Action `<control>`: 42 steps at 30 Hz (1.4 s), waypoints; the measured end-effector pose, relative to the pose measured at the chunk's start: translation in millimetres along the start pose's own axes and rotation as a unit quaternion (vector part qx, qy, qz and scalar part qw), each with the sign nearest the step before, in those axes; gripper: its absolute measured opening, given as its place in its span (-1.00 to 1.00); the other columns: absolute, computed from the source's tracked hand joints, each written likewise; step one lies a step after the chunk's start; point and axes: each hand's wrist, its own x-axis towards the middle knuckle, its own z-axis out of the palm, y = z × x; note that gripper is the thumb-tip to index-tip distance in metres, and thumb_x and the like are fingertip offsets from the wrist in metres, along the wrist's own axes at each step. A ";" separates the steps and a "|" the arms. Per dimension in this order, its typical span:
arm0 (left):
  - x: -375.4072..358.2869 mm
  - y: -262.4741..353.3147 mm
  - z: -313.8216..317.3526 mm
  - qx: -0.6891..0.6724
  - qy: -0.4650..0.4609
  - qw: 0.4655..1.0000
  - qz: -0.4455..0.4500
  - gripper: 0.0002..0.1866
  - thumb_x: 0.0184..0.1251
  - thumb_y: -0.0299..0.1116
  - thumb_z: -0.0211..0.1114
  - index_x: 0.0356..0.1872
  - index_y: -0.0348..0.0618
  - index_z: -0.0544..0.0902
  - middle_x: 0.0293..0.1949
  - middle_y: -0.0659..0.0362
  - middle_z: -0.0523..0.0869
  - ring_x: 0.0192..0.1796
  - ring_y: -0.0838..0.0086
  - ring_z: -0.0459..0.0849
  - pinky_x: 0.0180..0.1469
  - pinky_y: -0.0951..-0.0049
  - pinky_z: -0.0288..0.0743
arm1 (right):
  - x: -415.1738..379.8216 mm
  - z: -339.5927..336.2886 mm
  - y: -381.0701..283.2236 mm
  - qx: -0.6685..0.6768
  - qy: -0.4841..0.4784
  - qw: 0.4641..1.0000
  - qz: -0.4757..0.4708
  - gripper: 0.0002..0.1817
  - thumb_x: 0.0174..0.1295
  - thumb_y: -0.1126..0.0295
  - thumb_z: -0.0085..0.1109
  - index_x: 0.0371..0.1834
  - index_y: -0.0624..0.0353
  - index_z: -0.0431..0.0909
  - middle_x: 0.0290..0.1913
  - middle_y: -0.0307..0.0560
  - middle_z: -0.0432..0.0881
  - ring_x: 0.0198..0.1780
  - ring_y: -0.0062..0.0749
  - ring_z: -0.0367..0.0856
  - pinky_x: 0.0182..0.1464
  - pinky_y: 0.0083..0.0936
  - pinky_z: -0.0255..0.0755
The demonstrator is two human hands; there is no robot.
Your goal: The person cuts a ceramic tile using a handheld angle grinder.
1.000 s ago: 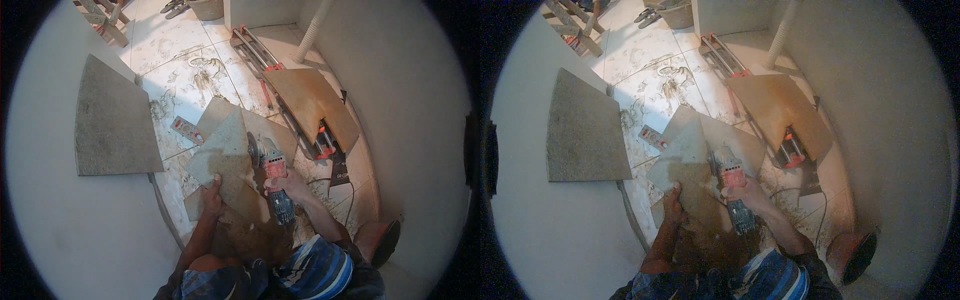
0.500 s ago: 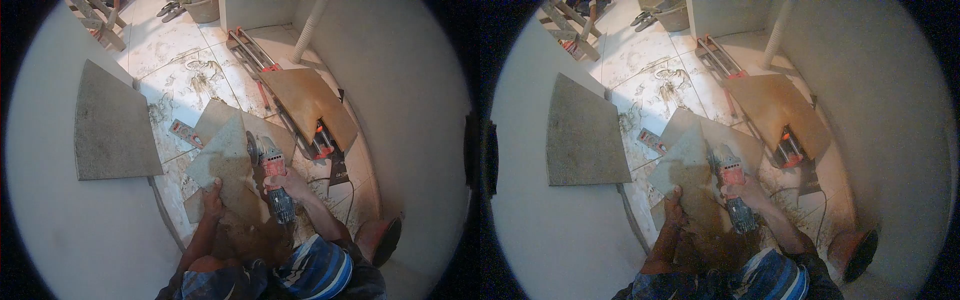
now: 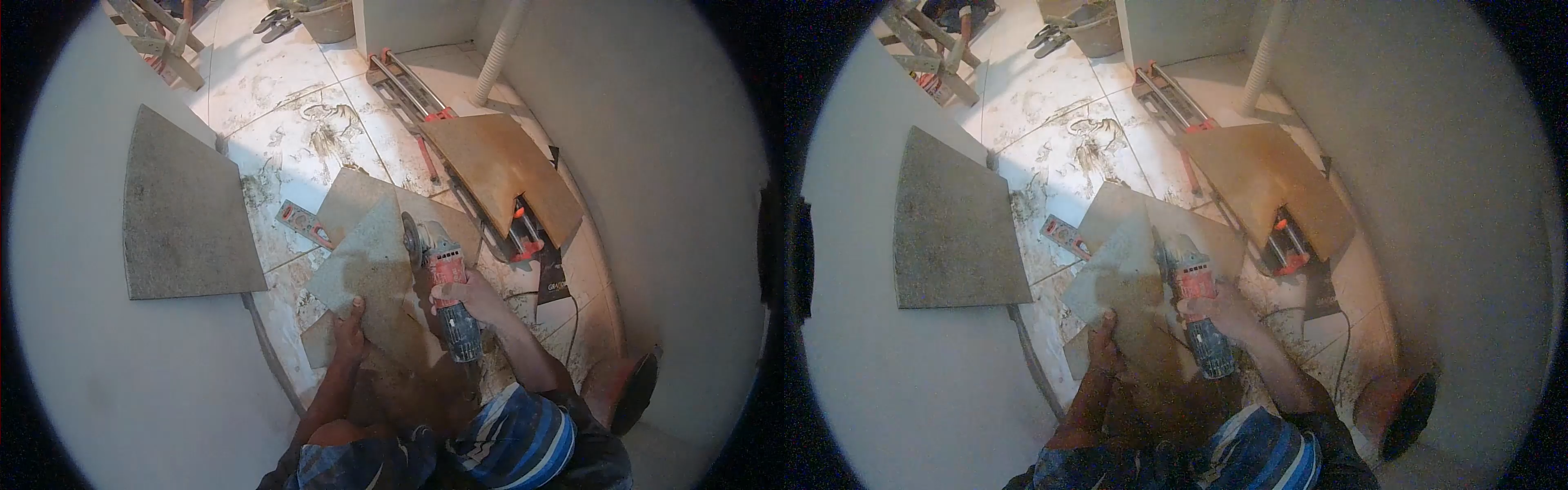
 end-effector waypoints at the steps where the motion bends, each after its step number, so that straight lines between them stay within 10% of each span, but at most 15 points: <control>1: 0.6 -0.9 -2.5 0.017 -0.004 1.000 0.016 -0.39 0.38 -0.19 0.36 0.32 -0.23 0.33 0.13 0.02 0.59 0.10 0.20 0.63 0.15 0.11 0.56 | 0.8 1.1 1.2 0.000 0.000 1.000 -0.003 -0.76 0.19 0.36 0.34 -0.17 0.21 0.55 -0.30 -0.12 0.68 -0.32 -0.38 0.72 -0.23 -0.45 0.59; 24: 45.1 59.3 -25.2 -0.058 0.033 0.997 0.030 -0.39 0.40 -0.06 0.31 0.30 -0.25 0.43 0.19 0.02 0.59 0.19 0.14 0.62 0.27 0.05 0.50 | -47.1 -26.9 20.2 0.228 -0.060 0.972 -0.006 -0.48 0.07 0.35 0.41 0.09 0.20 0.43 -0.16 0.05 0.66 -0.17 -0.16 0.72 -0.07 -0.25 0.65; 42: 128.4 124.0 -20.1 0.420 0.071 0.904 -0.008 -0.38 0.14 0.00 0.54 0.05 -0.32 0.64 -0.13 0.11 0.74 -0.15 0.45 0.69 -0.05 0.39 0.56 | -68.1 -43.4 30.7 0.131 -0.073 0.989 0.001 -0.50 -0.01 0.27 0.41 -0.03 0.30 0.53 -0.17 0.02 0.70 -0.17 -0.20 0.73 -0.04 -0.32 0.61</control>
